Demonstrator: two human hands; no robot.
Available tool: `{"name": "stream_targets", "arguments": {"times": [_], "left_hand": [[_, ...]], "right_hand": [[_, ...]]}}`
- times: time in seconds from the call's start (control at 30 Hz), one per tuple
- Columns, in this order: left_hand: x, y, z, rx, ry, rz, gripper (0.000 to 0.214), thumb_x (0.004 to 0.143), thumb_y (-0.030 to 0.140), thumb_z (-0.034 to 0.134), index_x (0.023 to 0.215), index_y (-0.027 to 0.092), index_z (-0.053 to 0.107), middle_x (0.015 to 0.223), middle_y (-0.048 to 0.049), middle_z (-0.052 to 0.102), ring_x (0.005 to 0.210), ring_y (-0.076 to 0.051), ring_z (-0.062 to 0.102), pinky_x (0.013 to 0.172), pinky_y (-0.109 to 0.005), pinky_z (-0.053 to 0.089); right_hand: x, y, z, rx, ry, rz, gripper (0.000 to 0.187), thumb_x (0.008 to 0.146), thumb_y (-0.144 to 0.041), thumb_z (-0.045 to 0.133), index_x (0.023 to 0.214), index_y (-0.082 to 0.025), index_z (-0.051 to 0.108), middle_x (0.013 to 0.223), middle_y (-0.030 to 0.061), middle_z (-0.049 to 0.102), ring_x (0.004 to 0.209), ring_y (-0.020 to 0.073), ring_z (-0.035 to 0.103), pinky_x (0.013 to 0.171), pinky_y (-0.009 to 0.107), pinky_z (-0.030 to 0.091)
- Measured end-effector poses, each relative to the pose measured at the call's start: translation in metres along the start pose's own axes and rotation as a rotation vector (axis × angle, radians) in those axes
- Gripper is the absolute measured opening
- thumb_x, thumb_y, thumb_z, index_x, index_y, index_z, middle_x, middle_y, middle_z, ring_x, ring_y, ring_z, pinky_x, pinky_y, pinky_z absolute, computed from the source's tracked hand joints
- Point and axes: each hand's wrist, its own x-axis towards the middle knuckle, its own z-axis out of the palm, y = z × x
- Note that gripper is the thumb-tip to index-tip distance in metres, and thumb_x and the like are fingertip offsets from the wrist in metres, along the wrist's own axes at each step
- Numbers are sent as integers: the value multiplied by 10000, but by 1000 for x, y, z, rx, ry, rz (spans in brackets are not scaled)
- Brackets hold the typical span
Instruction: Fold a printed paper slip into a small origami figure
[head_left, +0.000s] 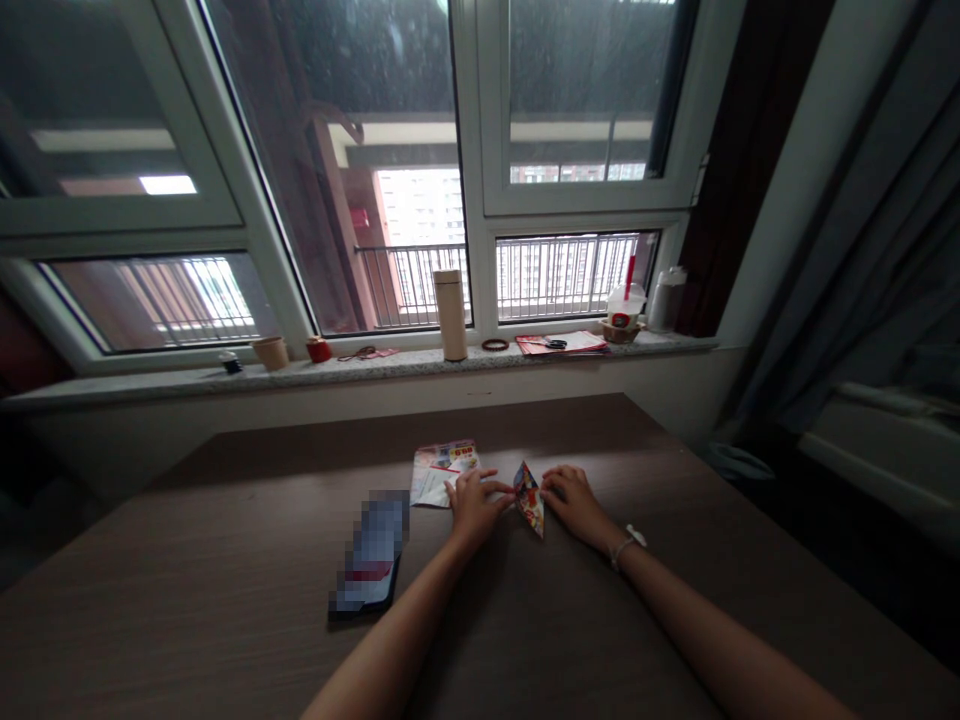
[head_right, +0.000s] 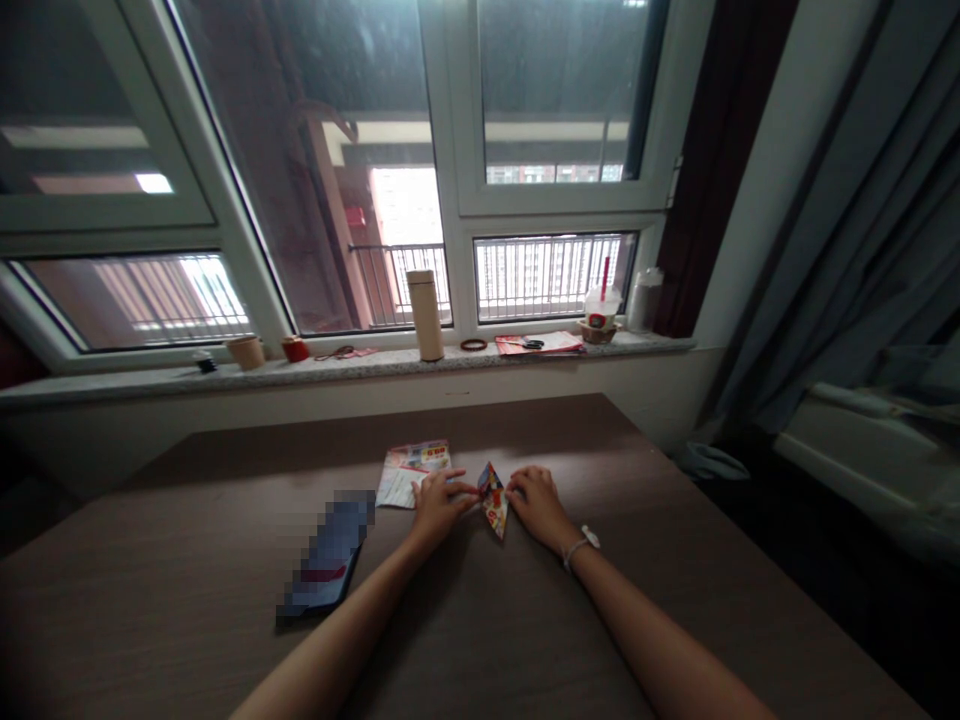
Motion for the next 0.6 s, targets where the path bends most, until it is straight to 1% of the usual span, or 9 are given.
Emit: {"name": "stream_targets", "arguments": {"times": [0.13,0.27,0.4,0.6], "left_hand": [[-1,1,-1,19,-8,13,90,743,355,703,817,354,755,1212,12,635,1257,-307,420,1102,-644,53],[-2,2,-1,24,-36,10,81,765,351,686,815,344,750,1219,8,630,1269,-295,402,1102,-642,38],[-3,4,-1,42,-64,5,80,777,356,674,812,327,741,1217,15,628,1293,-297,367,1096,-652,9],[-4,6,1,99,-91,2,94,792,362,657,820,297,720,1247,22,604,1305,-287,351,1097,-649,8]], "right_hand": [[-1,-1,-1,2,-10,-9,133,848,-318,537,842,-233,640,1050,54,585,1088,235,450,975,395,359],[-2,-1,-1,-10,-16,-27,141,848,-327,541,836,-234,646,1043,53,590,1083,234,454,971,393,353],[-2,-5,-2,-17,-45,-42,136,848,-331,551,834,-244,655,1054,43,598,1095,230,451,990,399,333],[-2,-7,-4,-48,-93,-45,132,844,-345,566,850,-257,665,1085,28,599,1110,226,439,1024,407,299]]}}
